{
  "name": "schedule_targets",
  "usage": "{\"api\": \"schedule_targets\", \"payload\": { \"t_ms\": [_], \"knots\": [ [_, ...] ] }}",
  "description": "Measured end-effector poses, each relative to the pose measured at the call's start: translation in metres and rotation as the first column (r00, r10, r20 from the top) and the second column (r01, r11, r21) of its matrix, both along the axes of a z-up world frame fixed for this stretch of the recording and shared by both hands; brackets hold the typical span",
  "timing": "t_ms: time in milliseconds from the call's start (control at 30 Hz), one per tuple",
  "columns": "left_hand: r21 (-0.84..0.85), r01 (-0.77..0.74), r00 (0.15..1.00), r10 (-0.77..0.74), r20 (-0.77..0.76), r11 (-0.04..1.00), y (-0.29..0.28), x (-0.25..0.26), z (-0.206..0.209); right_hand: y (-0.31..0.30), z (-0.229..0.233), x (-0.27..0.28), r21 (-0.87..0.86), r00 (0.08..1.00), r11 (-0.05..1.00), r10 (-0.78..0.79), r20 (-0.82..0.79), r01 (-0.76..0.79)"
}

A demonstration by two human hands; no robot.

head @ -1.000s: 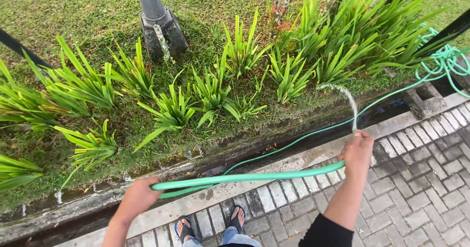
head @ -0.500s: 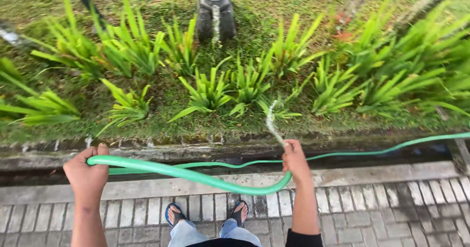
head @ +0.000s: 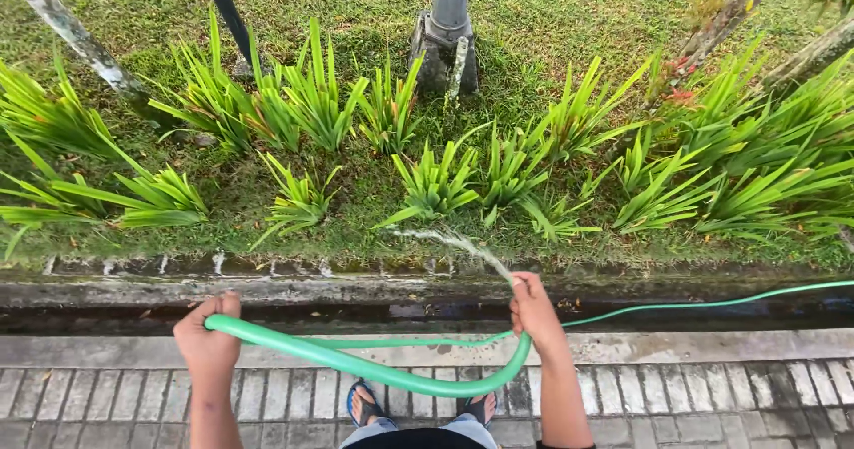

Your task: The person waters a row of plants in a garden bed by directing a stream of water from a green hose held in both hands.

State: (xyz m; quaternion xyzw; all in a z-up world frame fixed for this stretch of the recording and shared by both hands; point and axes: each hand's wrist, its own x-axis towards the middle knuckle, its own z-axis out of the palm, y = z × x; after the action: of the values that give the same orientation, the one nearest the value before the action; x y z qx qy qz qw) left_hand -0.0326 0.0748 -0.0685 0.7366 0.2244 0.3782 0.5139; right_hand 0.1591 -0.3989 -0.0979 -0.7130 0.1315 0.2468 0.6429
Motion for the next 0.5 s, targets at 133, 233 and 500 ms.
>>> {"api": "schedule_targets", "payload": {
  "t_ms": [133,233,500],
  "knots": [
    [-0.024,-0.043,0.987,0.039,-0.156,0.999,0.013,0.004,0.005,-0.002,-0.002,-0.008,-0.07,0.991,0.99,-0.119,0.053,0.123],
    [-0.039,-0.013,0.98,0.005,-0.201,0.999,0.029,0.005,0.009,0.01,0.006,-0.022,-0.108,0.968,0.963,-0.242,0.071,0.249],
    [-0.045,-0.032,0.985,0.024,-0.169,0.998,0.058,0.003,0.034,0.034,0.015,-0.029,-0.09,0.946,0.944,-0.306,0.106,0.316]
  ]
}}
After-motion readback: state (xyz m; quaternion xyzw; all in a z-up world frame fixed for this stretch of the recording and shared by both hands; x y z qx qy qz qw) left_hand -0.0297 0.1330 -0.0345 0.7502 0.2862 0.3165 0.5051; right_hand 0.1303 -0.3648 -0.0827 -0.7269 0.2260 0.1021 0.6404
